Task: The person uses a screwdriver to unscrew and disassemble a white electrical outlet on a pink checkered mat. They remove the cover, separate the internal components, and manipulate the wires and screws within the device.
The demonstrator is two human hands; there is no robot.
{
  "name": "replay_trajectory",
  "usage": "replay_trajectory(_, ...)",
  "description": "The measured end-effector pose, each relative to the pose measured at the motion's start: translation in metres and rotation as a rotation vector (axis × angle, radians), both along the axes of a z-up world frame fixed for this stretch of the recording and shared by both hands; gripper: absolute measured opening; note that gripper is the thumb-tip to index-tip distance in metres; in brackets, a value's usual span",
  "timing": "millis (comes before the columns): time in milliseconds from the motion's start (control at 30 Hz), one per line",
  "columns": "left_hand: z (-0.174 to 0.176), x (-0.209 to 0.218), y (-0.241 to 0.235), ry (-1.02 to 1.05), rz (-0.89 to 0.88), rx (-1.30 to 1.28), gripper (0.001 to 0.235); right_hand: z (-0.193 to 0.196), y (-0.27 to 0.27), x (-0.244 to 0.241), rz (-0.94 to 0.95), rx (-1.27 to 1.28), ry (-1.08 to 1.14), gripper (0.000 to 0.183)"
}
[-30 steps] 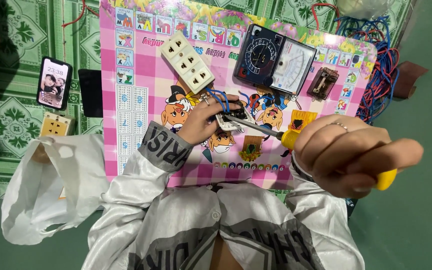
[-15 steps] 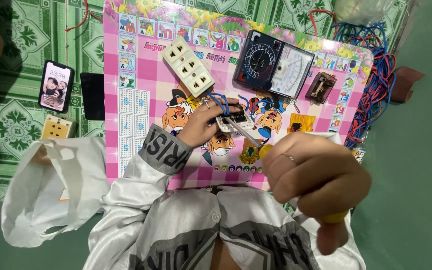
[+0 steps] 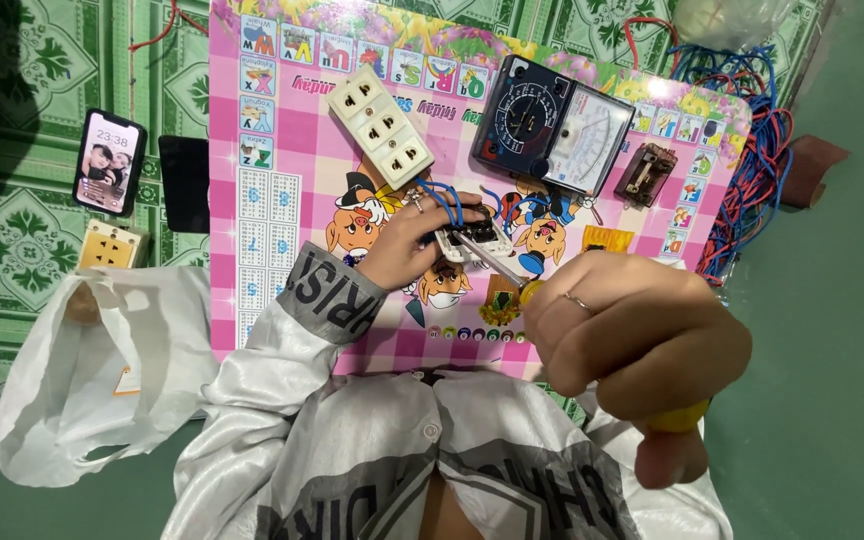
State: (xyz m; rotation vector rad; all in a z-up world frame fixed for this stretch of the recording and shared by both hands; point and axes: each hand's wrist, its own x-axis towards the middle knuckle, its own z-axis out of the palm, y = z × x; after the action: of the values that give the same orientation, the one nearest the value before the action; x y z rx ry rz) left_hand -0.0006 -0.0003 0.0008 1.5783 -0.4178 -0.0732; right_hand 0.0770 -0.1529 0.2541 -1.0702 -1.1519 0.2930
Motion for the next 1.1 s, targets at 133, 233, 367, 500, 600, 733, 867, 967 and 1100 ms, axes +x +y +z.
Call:
replay_trajectory(133, 0.002, -0.001, 0.0, 0.033, -0.007, 0.002, 0.07, 0.0, 0.0, 0.001, 0.037, -0.008, 0.015, 0.042)
replay_trajectory(233, 0.002, 0.0, 0.001, 0.024, -0.005, 0.001, 0.072, -0.003, 0.002, -0.001, -0.024, 0.001, 0.039, 0.042)
replay_trajectory(367, 0.003, 0.0, 0.0, 0.026, -0.007, -0.01, 0.073, -0.006, 0.009, -0.01, -0.127, -0.022, -0.059, 0.041)
replay_trajectory(500, 0.0, -0.001, -0.001, 0.012, 0.0, -0.006, 0.075, -0.011, 0.023, -0.026, -0.278, 0.048, -0.096, 0.036)
replay_trajectory(600, 0.001, -0.002, -0.001, 0.03, 0.014, -0.003, 0.072, 0.005, 0.019, -0.021, -0.252, -0.145, -0.126, 0.04)
replay_trajectory(733, -0.001, -0.002, -0.001, 0.018, 0.026, -0.005, 0.072, 0.023, -0.007, -0.016, -0.442, -0.397, -0.527, 0.05)
replay_trajectory(867, -0.004, -0.002, -0.002, 0.018, 0.016, -0.009, 0.072, 0.036, -0.042, -0.028, -0.471, -0.75, -0.653, 0.045)
replay_trajectory(967, -0.003, -0.003, -0.001, 0.023, 0.02, -0.003, 0.072, 0.043, -0.055, -0.022, -0.407, -0.767, -0.815, 0.043)
replay_trajectory(1100, 0.0, -0.002, -0.001, 0.039, 0.042, 0.007, 0.07, 0.054, -0.064, -0.029, -0.348, -0.813, -0.945, 0.024)
